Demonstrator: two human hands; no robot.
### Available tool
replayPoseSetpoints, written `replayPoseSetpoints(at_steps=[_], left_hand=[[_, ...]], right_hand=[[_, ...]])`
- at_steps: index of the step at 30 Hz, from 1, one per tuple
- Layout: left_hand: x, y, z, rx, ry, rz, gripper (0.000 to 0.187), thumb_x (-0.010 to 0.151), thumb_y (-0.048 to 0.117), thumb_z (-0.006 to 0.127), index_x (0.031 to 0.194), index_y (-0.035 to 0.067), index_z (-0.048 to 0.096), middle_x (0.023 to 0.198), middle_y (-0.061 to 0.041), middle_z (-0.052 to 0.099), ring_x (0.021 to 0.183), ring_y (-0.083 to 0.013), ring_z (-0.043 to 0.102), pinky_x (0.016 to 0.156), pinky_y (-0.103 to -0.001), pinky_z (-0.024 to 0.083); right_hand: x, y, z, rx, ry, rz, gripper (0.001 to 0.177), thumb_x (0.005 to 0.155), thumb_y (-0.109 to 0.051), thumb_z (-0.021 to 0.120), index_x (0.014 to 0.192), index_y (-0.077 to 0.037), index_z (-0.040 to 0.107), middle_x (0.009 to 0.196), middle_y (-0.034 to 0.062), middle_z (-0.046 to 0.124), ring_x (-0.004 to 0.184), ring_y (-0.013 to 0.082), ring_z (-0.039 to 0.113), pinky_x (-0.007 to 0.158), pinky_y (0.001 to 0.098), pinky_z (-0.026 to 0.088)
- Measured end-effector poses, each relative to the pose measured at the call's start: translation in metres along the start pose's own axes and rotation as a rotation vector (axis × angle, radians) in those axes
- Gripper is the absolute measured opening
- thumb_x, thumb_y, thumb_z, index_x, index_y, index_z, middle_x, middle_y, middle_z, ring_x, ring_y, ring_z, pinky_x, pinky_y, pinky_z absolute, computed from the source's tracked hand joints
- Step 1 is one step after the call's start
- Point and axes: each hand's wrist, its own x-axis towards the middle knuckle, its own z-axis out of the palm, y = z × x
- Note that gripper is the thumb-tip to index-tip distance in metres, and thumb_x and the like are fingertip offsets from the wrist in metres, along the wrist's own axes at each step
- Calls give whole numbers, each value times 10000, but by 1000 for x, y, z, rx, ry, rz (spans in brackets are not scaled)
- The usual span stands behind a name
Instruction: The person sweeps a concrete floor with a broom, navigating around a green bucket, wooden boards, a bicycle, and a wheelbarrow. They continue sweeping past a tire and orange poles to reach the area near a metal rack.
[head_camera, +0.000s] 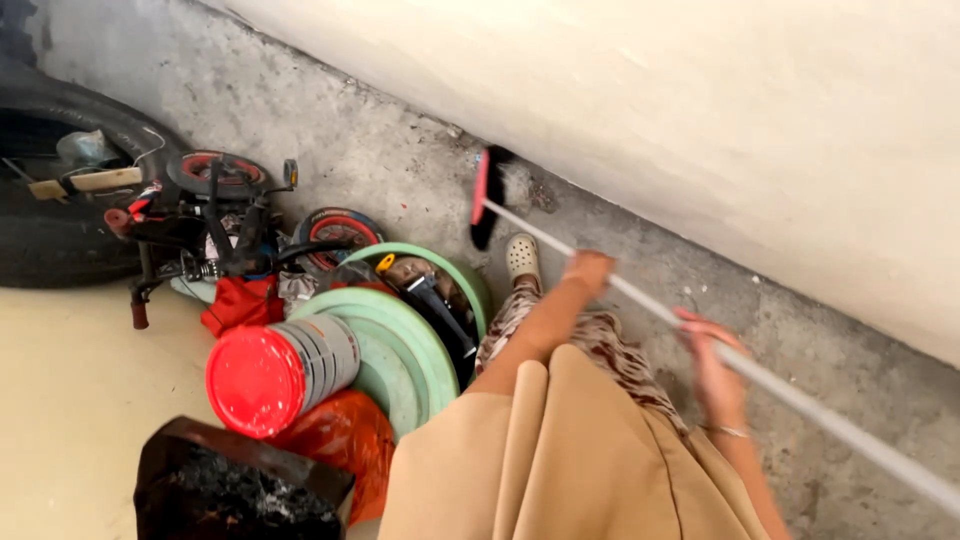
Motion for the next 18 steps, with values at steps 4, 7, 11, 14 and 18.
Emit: replayPoseSetpoints(at_steps=[4, 7, 11, 14, 18], left_hand=[[-8, -107, -51, 44, -71, -314, 276, 860, 199, 736, 1134, 197, 701, 1161, -90, 689, 1102, -261, 679, 1028, -482, 462], [-13, -137, -93, 96, 343, -242, 305, 662, 175, 798, 959, 208, 740, 1043, -84, 713, 1081, -295, 663, 971, -490, 442], [-17, -82, -147, -289, 495, 138, 146, 800, 292, 751, 799, 166, 676, 770, -47, 689, 762, -284, 662, 904, -469, 490], [-12, -40, -173, -259, 216, 185, 394, 1001, 486, 650, 856, 122, 611, 766, -72, 685, 730, -268, 692, 894, -440, 542], [22, -77, -153, -255, -28, 134, 222, 887, 376, 683, 1039, 227, 746, 1000, -74, 763, 966, -288, 714, 902, -452, 551]], right_hand=[[61, 39, 92, 228, -126, 185, 124, 1011, -94, 629, 1013, 20, 677, 1363, 199, 657, 1186, 285, 650, 1052, 406, 552], [84, 8, 113, 317, -210, 150, 135, 1013, -84, 628, 1081, 17, 685, 1385, 223, 629, 1230, 303, 630, 1079, 430, 539], [86, -63, 63, 223, -36, 7, 132, 1074, -96, 644, 1014, 6, 702, 1194, 230, 689, 1255, 381, 668, 1012, 536, 604], [77, -96, 41, 129, 19, -104, 201, 1144, -111, 645, 1006, 28, 688, 1091, 220, 687, 1188, 384, 701, 952, 551, 622], [106, -67, 90, -13, 72, 52, 133, 1095, -126, 585, 1053, -8, 632, 1196, 233, 688, 1208, 365, 676, 1020, 512, 595]])
